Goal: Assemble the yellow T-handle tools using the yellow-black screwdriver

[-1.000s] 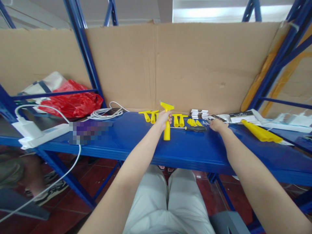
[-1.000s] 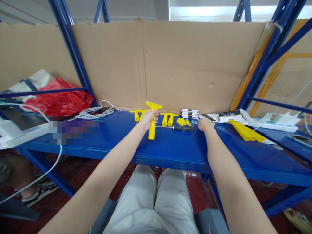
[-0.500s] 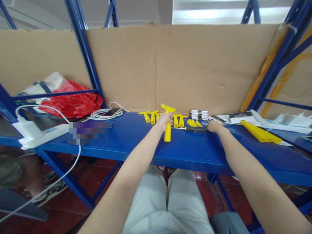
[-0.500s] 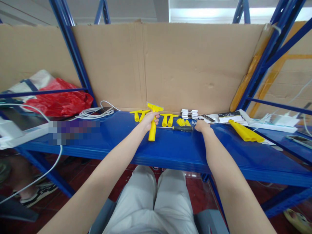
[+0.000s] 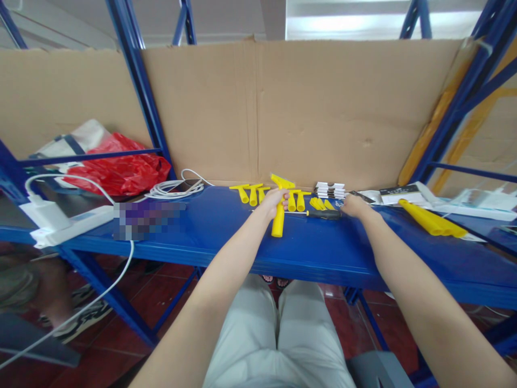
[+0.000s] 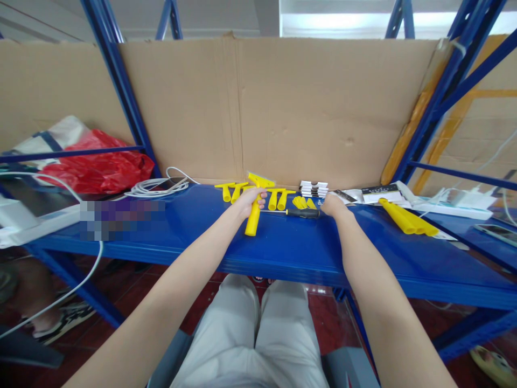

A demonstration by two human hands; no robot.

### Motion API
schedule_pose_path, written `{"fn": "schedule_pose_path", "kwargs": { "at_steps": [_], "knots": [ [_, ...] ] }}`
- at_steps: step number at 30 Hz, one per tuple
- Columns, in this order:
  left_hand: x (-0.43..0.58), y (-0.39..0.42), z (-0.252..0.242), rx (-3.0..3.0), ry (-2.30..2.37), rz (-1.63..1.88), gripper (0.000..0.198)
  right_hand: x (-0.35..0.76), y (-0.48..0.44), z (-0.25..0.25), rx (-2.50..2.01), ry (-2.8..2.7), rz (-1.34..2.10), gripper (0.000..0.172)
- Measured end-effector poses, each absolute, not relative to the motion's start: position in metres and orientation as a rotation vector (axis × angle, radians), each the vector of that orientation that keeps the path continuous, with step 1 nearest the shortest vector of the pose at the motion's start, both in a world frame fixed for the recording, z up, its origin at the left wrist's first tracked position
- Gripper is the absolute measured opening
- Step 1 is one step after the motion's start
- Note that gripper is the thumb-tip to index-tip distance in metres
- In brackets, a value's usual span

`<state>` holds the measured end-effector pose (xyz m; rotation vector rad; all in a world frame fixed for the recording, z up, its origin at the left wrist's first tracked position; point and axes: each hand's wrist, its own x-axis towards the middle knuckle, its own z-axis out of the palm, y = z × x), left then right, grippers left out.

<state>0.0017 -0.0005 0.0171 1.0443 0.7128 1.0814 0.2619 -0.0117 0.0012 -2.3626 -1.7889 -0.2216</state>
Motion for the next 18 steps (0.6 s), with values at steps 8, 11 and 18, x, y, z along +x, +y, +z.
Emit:
{"fn": "schedule_pose_path", "kwargs": {
  "at_steps": [8, 11, 18],
  "knots": [
    [0.003, -0.003, 0.017, 1.069, 0.683, 0.942, 0.022, 0.237, -0.006, 0.011, -1.561, -1.406, 0.143, 0.010],
    [0.006, -0.006, 0.018, 1.097, 0.701, 0.804, 0.022, 0.214, -0.004, 0.011, -1.273, -1.362, 0.348, 0.013],
    [0.009, -0.006, 0.015, 1.155, 0.678, 0.711, 0.019, 0.179, -0.003, 0.002, -1.053, -1.498, 0.391, 0.016]
  ]
}}
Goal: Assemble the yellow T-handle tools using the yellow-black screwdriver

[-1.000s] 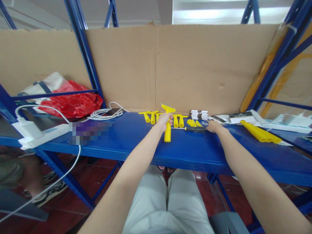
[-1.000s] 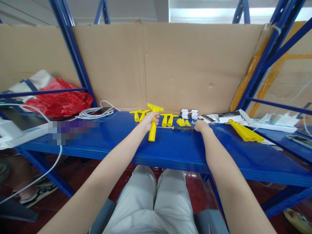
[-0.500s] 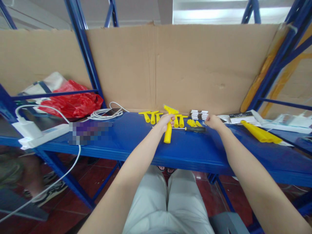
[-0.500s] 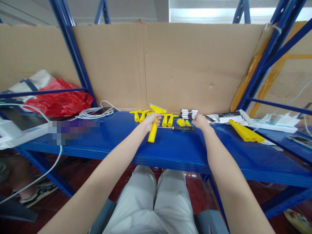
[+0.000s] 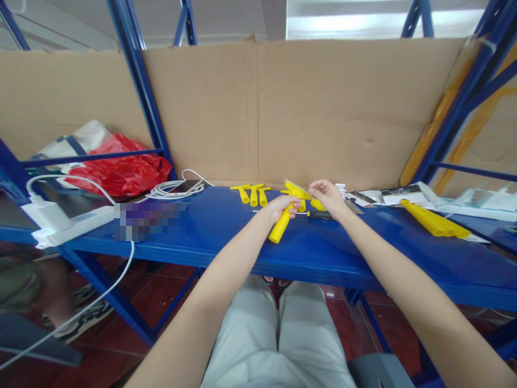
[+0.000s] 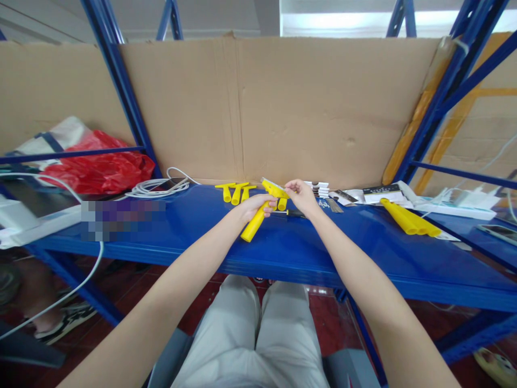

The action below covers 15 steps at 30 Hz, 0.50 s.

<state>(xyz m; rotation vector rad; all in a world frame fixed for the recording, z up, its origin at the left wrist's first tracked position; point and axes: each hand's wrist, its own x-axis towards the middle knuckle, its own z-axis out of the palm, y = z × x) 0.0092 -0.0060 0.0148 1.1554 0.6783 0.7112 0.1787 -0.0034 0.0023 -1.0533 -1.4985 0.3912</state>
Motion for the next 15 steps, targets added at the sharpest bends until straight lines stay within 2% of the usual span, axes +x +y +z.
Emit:
{"fn": "schedule_pose_path", "kwargs": {
  "at_steps": [15],
  "knots": [
    [0.010, -0.006, 0.014, 1.128, 0.636, 0.719, 0.019, 0.178, 0.009, -0.008, -1.077, -1.546, 0.336, 0.012]
  ]
}}
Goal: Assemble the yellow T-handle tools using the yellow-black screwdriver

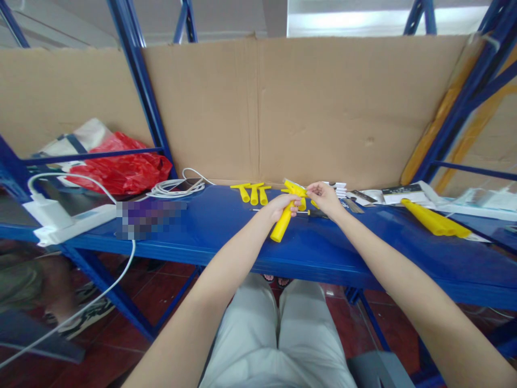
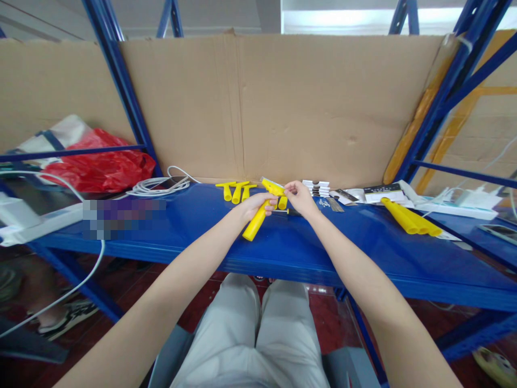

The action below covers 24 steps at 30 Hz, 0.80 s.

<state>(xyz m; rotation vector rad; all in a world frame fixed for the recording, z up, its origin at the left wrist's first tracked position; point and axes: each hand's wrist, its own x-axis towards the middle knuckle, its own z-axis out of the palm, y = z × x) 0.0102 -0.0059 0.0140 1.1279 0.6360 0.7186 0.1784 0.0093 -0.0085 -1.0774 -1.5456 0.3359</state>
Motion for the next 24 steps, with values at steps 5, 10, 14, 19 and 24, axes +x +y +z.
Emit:
{"fn": "schedule_pose_path", "kwargs": {
  "at_steps": [5, 10, 14, 19, 24],
  "knots": [
    [0.011, -0.007, 0.014, 1.124, 0.644, 0.718, 0.021, 0.179, 0.013, -0.011, -1.094, -1.484, 0.409, 0.014],
    [0.013, -0.011, 0.015, 1.131, 0.632, 0.717, 0.022, 0.176, 0.008, -0.007, -1.118, -1.415, 0.497, 0.018],
    [0.013, -0.013, 0.016, 1.133, 0.646, 0.722, 0.023, 0.171, 0.002, -0.002, -1.163, -1.380, 0.525, 0.018],
    [0.014, -0.015, 0.017, 1.133, 0.611, 0.741, 0.021, 0.169, 0.001, -0.001, -1.184, -1.320, 0.469, 0.022],
    [0.014, -0.016, 0.018, 1.127, 0.542, 0.742, 0.022, 0.170, -0.002, 0.000, -1.253, -1.190, 0.493, 0.033]
  ]
}}
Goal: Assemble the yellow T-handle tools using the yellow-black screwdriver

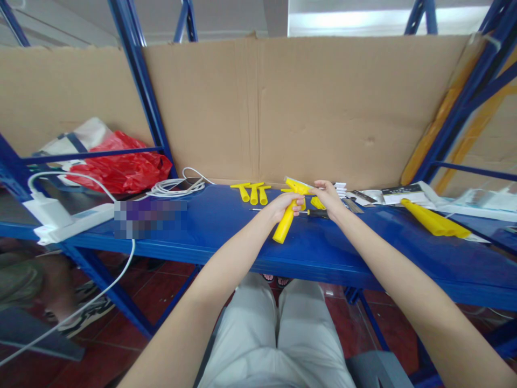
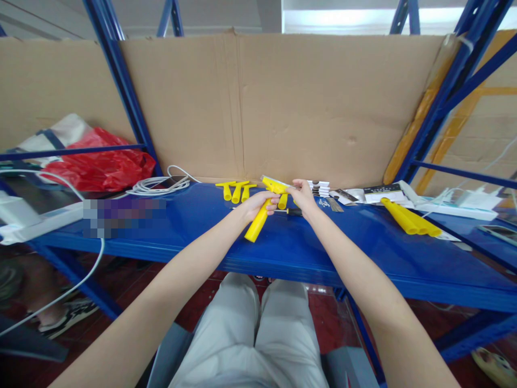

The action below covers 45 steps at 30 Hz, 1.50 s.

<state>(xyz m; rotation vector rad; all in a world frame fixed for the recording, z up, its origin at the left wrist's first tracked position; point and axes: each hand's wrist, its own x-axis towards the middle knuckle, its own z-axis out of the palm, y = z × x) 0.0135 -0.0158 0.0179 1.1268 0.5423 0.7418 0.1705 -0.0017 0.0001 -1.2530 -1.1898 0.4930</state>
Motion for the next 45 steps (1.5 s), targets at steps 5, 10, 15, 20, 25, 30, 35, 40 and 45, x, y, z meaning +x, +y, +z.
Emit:
{"fn": "schedule_pose_path", "kwargs": {
  "at_steps": [5, 10, 15, 20, 25, 30, 35, 40, 45],
  "knots": [
    [0.013, -0.014, 0.016, 1.102, 0.425, 0.746, 0.021, 0.166, -0.012, 0.005, -1.234, -1.121, 0.693, 0.031],
    [0.013, -0.011, 0.014, 1.078, 0.389, 0.754, 0.020, 0.164, -0.019, 0.010, -1.174, -1.196, 0.745, 0.024],
    [0.013, -0.010, 0.013, 1.070, 0.350, 0.750, 0.017, 0.166, -0.021, 0.016, -1.144, -1.227, 0.780, 0.026],
    [0.013, -0.012, 0.014, 1.091, 0.347, 0.762, 0.019, 0.168, -0.024, 0.018, -1.152, -1.267, 0.778, 0.031],
    [0.009, -0.010, 0.015, 1.082, 0.365, 0.830, 0.021, 0.178, -0.023, 0.016, -1.240, -1.394, 0.686, 0.045],
    [0.008, -0.002, 0.014, 0.992, 0.526, 0.976, 0.025, 0.222, -0.022, 0.018, -1.514, -1.762, 0.354, 0.047],
    [0.007, 0.005, 0.011, 0.855, 0.763, 1.089, 0.025, 0.273, -0.019, 0.017, -1.832, -2.123, 0.234, 0.041],
    [0.004, 0.010, 0.008, 0.812, 0.823, 1.109, 0.024, 0.279, -0.018, 0.014, -1.931, -2.117, 0.262, 0.031],
    [0.003, 0.013, 0.006, 0.775, 0.811, 1.114, 0.023, 0.270, -0.028, 0.020, -1.805, -2.059, 0.359, 0.026]
  ]
}}
